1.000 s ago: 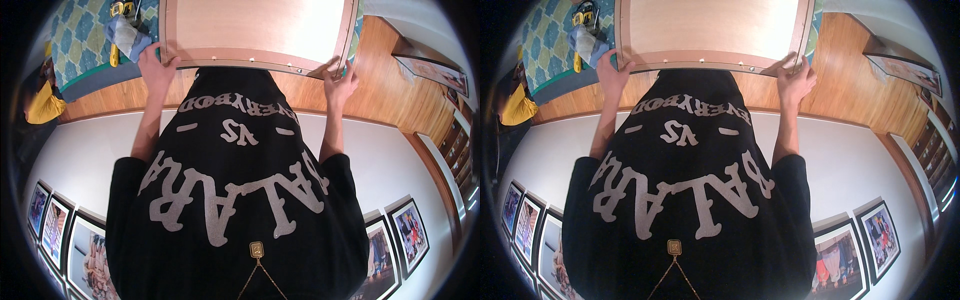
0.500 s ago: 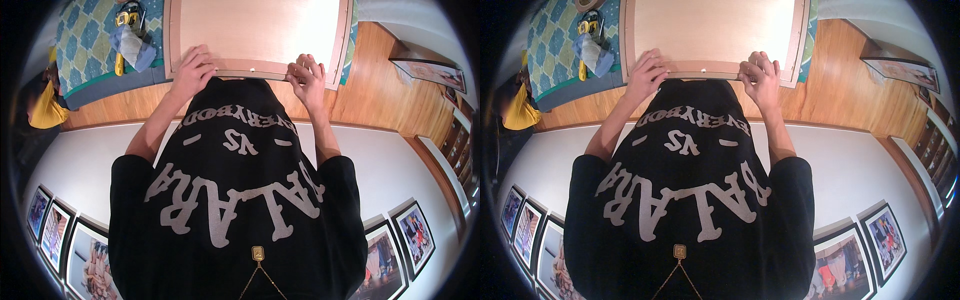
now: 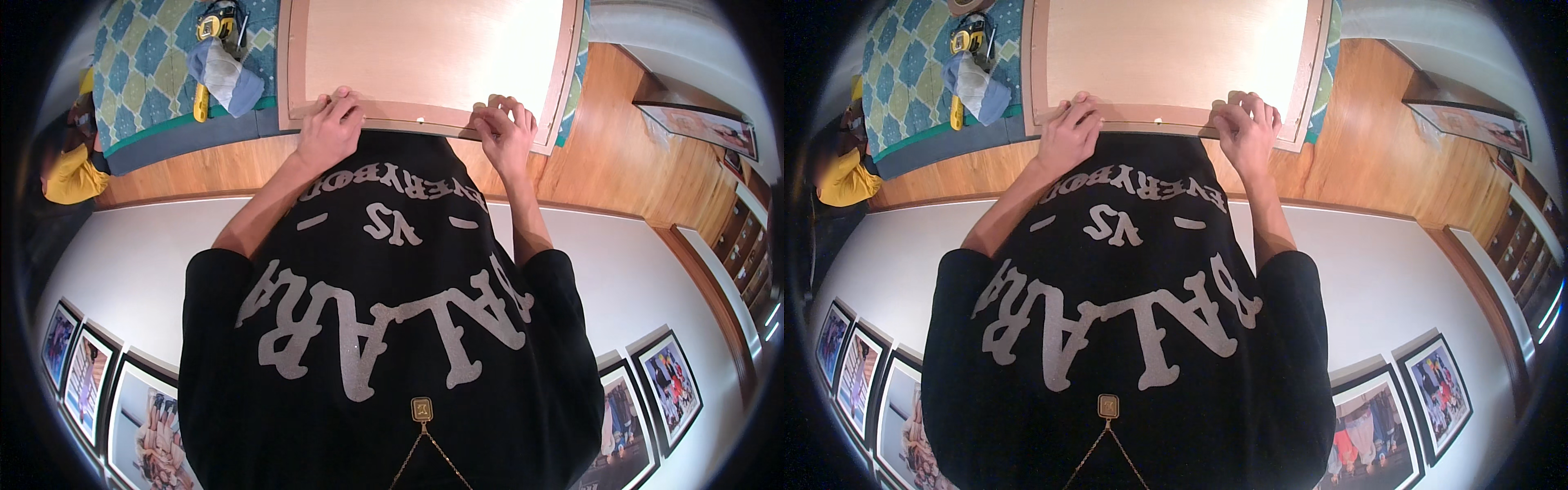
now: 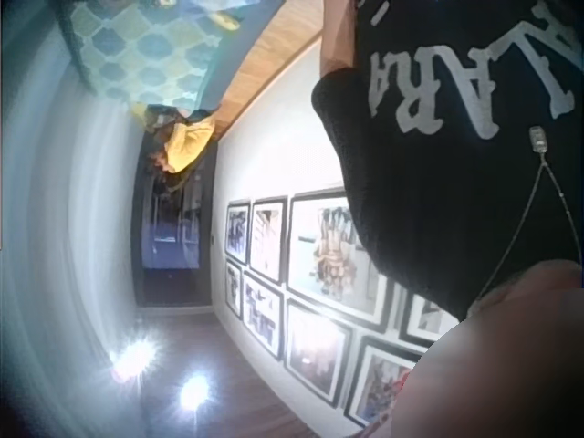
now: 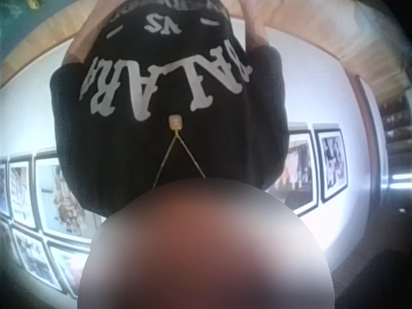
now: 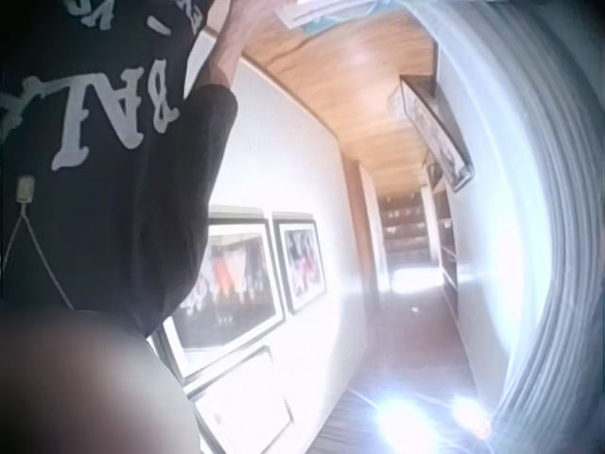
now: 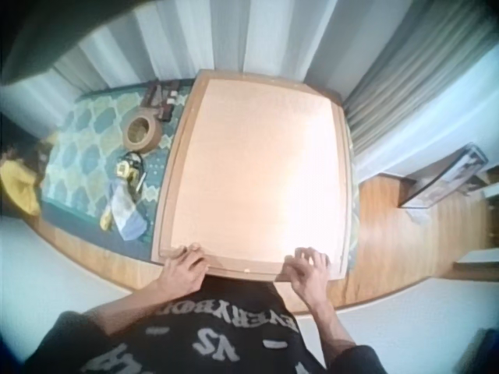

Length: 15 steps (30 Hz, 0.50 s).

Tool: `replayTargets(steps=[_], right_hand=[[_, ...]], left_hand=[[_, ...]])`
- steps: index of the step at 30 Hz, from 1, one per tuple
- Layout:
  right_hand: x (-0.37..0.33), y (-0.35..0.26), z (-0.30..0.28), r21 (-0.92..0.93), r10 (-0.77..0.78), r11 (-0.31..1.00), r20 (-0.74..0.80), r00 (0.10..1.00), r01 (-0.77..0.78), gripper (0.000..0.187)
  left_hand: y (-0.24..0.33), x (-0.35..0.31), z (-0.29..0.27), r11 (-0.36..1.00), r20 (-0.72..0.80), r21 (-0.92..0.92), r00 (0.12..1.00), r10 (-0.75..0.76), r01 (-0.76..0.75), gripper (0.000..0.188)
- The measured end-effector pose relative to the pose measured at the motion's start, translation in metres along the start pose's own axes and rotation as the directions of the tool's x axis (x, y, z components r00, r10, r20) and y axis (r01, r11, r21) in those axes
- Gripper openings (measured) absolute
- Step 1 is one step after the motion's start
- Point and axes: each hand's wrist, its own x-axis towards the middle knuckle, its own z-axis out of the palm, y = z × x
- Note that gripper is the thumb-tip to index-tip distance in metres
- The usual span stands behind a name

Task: The person walks to a table, retrieves a cardboard backing and a wooden frame, then assembles them by inserting the backing into the frame and securing it with tape. The person also handles a framed photograph and uses packing tape to fasten the backing.

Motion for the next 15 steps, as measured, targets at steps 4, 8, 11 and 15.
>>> replayTargets(steps=[4, 8, 11, 15], right_hand=[[0.0028, -0.0016, -0.0117, -0.004, -0.019, 1.000, 0.080, 0.997, 0.020, 0.020], [0.0012, 0.0010, -0.0094, -0.021, -0.033, 0.999, 0.080, 0.996, 0.035, 0.022], [0.0012, -0.0018, -0.0083, -0.065, -0.065, 0.996, 0.048, 0.997, 0.068, 0.022], [0.0012, 0.0015, -0.0079, -0.092, -0.042, 0.994, 0.096, 0.994, 0.051, 0.021]], left_hand=[[-0.0017, 0.0039, -0.0085, 0.994, 0.012, 0.019, 0.994, 0.105, -0.106, 0.013], [-0.0030, 0.0033, -0.0073, 0.985, 0.021, 0.092, 0.989, 0.148, -0.149, 0.013], [-0.0055, 0.0023, -0.0032, 0.982, 0.020, 0.100, 0.987, 0.158, -0.159, 0.013], [-0.0051, 0.0066, 0.0004, 0.998, 0.067, 0.030, 0.996, 0.052, -0.054, 0.011]])
